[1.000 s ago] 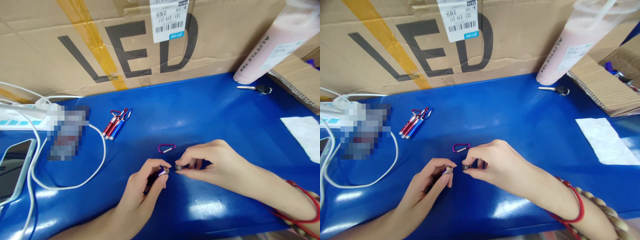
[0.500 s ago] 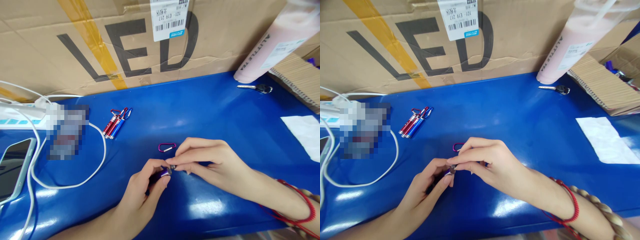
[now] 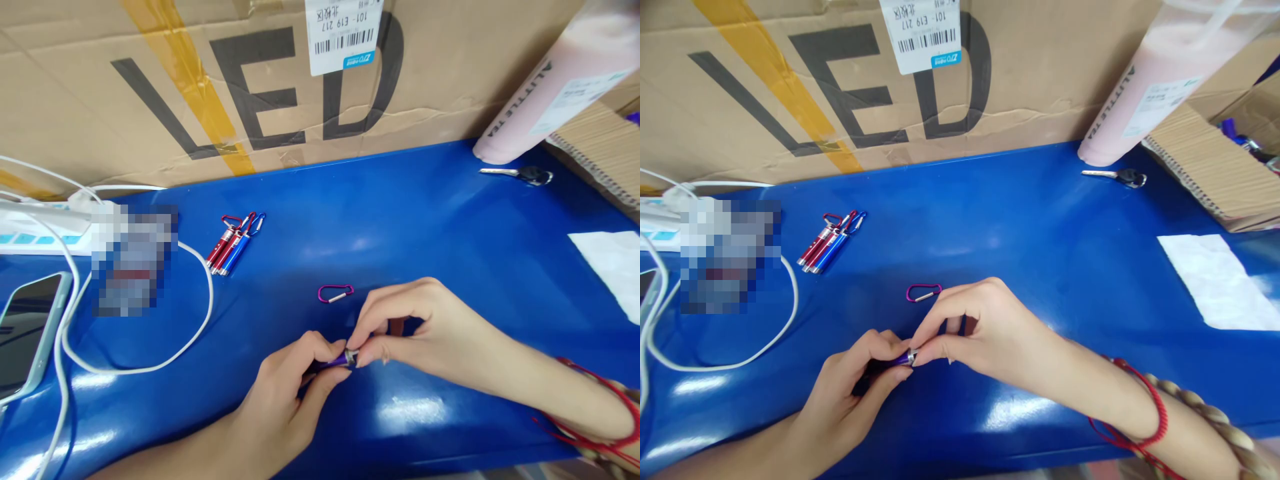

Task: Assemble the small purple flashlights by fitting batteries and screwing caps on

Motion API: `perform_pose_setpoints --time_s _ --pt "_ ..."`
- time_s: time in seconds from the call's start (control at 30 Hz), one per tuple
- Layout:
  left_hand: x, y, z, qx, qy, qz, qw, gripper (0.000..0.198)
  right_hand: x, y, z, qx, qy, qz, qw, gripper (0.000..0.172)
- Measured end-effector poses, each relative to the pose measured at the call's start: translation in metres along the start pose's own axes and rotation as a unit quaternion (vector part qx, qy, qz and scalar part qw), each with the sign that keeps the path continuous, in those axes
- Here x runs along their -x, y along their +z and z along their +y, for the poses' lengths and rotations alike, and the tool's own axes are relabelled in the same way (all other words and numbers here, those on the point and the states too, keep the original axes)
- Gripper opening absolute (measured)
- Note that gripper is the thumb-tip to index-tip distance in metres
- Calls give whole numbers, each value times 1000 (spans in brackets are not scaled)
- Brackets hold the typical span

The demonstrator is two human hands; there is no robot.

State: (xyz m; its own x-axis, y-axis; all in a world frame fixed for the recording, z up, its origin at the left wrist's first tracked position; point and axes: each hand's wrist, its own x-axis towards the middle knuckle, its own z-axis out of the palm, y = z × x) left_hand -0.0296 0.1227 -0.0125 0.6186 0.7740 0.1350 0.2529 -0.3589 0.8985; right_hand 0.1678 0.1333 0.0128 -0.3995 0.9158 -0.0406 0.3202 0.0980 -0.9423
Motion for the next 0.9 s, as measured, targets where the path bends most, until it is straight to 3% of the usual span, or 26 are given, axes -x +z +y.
perform_pose_setpoints --time_s 0.1,0.33,0.47,0.73,0.9 --pt "1 2 -1 -14 27 8 1000 15 -1 0 2 8 18 -18 1000 6" --pt "4 2 -8 -37 64 -9 997 14 3 1 9 43 -85 -78 992 16" --pt "4 2 -10 -65 90 -12 994 15 3 2 9 51 -98 -95 989 17" --pt "3 1 -10 -153 157 15 976 16 5 10 2 10 -15 -88 996 22" --pt "4 1 -12 -147 165 12 975 30 5 10 0 -19 39 -114 993 26"
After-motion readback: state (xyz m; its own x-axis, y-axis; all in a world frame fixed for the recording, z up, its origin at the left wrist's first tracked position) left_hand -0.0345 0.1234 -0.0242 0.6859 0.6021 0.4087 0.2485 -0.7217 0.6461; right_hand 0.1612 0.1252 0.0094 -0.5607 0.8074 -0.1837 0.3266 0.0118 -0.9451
